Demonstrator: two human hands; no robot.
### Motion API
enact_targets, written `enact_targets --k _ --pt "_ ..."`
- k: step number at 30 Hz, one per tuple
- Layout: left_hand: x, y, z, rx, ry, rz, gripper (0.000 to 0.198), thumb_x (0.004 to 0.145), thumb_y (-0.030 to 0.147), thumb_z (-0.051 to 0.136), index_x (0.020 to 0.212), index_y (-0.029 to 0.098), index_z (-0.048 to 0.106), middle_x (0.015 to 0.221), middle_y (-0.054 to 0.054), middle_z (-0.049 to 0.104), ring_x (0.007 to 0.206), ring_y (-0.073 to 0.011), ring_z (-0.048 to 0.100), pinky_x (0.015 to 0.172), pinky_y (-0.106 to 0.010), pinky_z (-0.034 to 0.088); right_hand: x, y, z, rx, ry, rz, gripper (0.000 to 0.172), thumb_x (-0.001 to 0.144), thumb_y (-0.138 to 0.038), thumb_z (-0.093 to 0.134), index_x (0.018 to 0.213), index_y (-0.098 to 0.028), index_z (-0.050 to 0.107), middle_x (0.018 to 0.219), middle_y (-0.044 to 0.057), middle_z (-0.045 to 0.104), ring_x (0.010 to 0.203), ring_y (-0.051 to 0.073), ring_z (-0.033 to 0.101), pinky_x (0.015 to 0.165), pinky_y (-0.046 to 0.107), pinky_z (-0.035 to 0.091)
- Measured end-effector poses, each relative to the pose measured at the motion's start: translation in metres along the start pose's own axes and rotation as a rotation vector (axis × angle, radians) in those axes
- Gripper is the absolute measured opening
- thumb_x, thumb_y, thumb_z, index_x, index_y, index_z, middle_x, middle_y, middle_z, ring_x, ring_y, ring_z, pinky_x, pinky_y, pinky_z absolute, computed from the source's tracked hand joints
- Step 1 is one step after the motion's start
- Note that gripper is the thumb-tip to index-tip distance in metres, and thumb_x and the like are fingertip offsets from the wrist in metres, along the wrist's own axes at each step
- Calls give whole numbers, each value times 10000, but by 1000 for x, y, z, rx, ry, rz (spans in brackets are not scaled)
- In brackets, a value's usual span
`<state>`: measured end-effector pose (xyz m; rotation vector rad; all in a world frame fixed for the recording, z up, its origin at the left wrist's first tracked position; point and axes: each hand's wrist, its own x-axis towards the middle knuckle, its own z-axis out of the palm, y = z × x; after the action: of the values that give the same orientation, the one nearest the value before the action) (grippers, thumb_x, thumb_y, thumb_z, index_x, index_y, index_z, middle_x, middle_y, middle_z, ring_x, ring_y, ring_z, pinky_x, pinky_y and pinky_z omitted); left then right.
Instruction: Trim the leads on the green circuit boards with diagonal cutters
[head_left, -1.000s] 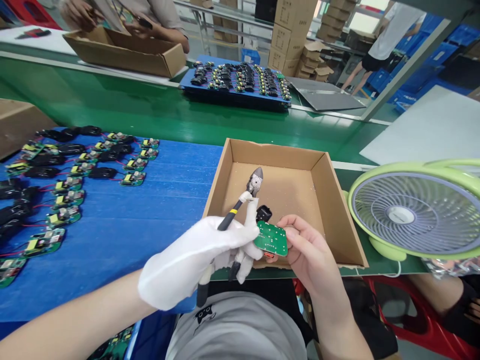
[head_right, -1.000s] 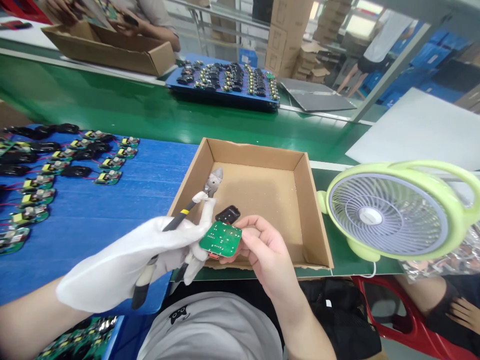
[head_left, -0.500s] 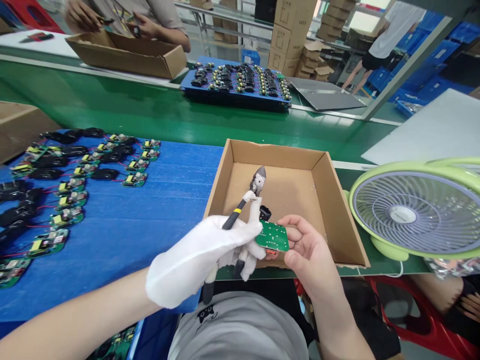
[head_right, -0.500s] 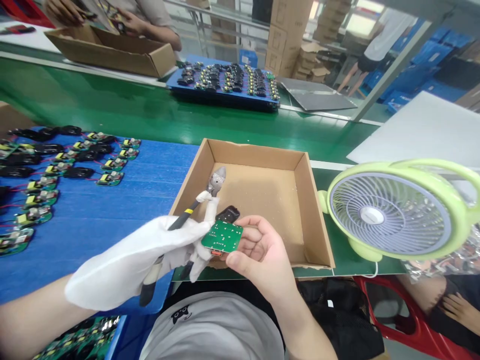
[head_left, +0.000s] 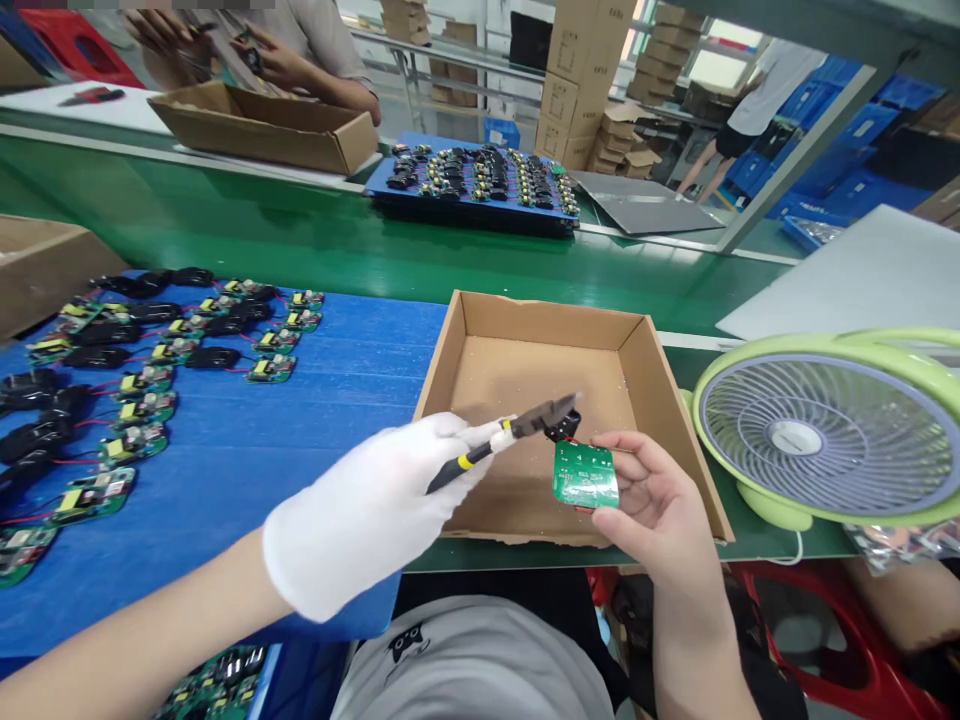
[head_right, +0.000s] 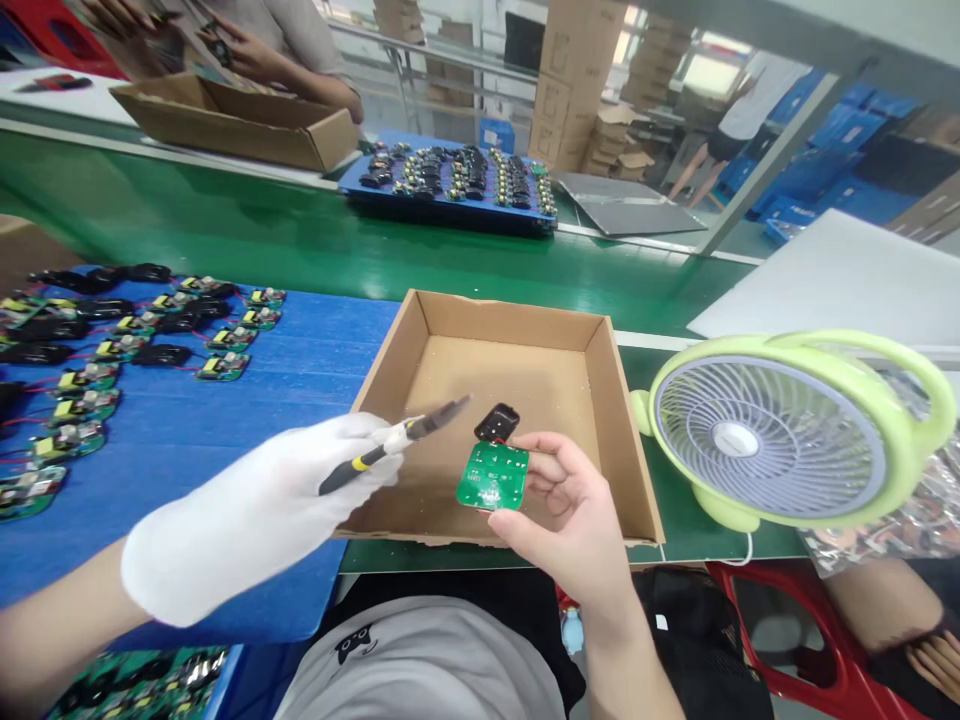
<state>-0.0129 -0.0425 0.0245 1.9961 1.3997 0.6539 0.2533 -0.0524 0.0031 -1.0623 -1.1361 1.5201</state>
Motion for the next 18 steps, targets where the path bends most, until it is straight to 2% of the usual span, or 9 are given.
enact_targets --k 3,6,10,14,18 --pt "-4 -17 -1 403 28 141 482 908 129 497 1213 259 847 1101 -140 825 960 -331 776 808 -415 585 0 0 -7 -48 32 -38 507 785 -391 1059 1184 -277 770 1119 77 897 1012 269 855 926 379 692" --pt "-8 -25 0 671 66 152 521 893 64 518 1250 245 851 1161 -169 818 1022 -370 784 837 -449 611 0 5 -10 -61 40 -56 499 805 -391 1045 1205 -282 767 1135 75 891 1028 262 844 944 376 679" --pt "-12 -17 -2 693 58 192 533 899 43 485 1234 236 852 1156 -142 832 1030 -346 788 859 -431 615 0 11 -10 -77 61 -77 508 807 -384 1052 1214 -284 764 1145 64 881 1034 248 835 961 368 676" --pt "-17 -3 -7 692 50 162 587 896 -11 408 1224 219 837 1164 -107 829 1059 -334 775 904 -426 592 -1 11 -8 -74 45 -88 488 825 -346 1034 1226 -279 765 1172 63 877 1037 241 831 962 367 679" --pt "-21 -4 -5 731 21 204 529 870 26 493 1222 217 839 1138 -133 826 1021 -359 776 847 -441 596 -1 12 -8 -71 54 -99 484 832 -337 1028 1234 -285 764 1188 53 878 1035 224 829 964 347 674"
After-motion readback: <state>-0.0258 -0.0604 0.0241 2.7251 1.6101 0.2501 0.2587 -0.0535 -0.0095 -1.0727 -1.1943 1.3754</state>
